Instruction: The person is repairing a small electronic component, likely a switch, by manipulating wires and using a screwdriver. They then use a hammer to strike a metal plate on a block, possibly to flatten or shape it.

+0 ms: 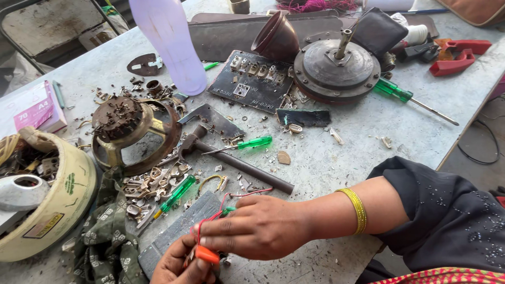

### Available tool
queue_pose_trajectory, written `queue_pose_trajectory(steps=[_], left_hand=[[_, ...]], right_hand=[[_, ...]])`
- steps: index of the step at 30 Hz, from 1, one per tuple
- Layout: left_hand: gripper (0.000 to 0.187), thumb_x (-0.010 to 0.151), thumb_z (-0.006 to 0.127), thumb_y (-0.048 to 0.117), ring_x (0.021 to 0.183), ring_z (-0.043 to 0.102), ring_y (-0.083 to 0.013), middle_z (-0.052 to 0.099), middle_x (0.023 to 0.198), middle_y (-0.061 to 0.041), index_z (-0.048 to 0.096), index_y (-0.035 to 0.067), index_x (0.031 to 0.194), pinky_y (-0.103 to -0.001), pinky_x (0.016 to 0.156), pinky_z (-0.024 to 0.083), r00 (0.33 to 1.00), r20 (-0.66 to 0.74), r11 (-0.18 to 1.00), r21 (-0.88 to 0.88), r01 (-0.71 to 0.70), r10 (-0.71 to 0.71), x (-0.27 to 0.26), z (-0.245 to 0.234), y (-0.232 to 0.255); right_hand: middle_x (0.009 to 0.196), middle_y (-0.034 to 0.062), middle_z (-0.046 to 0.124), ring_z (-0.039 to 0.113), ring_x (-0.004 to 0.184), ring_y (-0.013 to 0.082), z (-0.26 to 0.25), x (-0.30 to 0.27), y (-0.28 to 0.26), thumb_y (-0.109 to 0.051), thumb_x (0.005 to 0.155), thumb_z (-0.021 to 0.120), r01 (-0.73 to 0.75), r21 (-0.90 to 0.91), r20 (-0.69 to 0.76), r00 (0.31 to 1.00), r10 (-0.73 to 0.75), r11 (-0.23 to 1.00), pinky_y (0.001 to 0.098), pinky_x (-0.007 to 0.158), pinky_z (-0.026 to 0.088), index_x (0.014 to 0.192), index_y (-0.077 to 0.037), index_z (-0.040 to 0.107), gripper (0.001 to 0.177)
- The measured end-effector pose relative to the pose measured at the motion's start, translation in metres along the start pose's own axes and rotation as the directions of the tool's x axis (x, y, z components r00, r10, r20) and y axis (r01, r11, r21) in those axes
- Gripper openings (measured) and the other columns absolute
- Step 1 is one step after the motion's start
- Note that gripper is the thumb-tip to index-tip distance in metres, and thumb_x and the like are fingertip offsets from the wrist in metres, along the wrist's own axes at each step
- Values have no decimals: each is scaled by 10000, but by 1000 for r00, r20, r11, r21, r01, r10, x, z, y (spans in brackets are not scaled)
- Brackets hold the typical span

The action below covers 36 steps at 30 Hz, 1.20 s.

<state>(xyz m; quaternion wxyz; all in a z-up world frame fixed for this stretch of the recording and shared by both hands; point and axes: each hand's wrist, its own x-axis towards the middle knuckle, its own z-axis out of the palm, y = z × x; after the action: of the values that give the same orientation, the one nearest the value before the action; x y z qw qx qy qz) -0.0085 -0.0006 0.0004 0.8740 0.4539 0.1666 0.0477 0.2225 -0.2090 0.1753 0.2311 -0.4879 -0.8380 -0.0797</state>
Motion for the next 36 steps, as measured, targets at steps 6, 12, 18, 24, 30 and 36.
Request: queue_pose_trajectory(steps=[6,12,18,24,30,36], left_hand=[[509,922,550,153,895,757,-284,720,1150,-241,507,25,1413,-414,747,632,993,-49,991,-78,105,-109,-1,18,27],[531,915,529,79,874,749,-251,729,1164,-259,465,42,1441,-394,749,635,995,-32,993,-61,97,-99,-7,39,48],[396,917,570,84,791,732,-207,754,1124,-226,542,33,1308,-350,668,628,977,-198,996,4,88,-85,-4,50,49],[284,913,622,127,694,687,-157,765,1047,-194,577,28,1175,-320,610,607,967,-236,993,44,106,-93,-4,53,52],[252,905,651,129,638,668,-151,737,947,-164,570,28,1121,-311,565,591,977,-200,993,83,86,-68,-3,45,48],[256,892,670,100,606,678,-175,741,877,-173,552,19,1105,-309,553,567,998,-64,996,85,-6,11,-2,40,41]], right_hand=[[1659,96,471,661,1173,159,6,0,0,-185,1068,622,-80,67,-53,995,83,995,338,861,467,1605,-102,435,575],[1552,100,540,656,1050,197,3,1,3,-178,954,638,-49,13,24,999,49,999,380,829,466,1571,-107,424,657],[1434,87,609,661,1023,199,4,4,2,-164,961,628,-103,0,77,992,102,995,382,856,441,1574,-80,414,655],[1196,32,638,638,998,182,4,5,1,-170,981,630,-117,-98,115,985,128,988,425,927,417,1568,-116,439,619],[1208,41,625,619,1028,180,3,4,2,-195,973,654,-110,-100,95,988,119,989,418,927,406,1567,-145,449,630],[1234,-3,623,624,1050,166,2,5,2,-184,997,671,-109,-13,84,990,110,994,418,929,396,1529,-189,510,556]])
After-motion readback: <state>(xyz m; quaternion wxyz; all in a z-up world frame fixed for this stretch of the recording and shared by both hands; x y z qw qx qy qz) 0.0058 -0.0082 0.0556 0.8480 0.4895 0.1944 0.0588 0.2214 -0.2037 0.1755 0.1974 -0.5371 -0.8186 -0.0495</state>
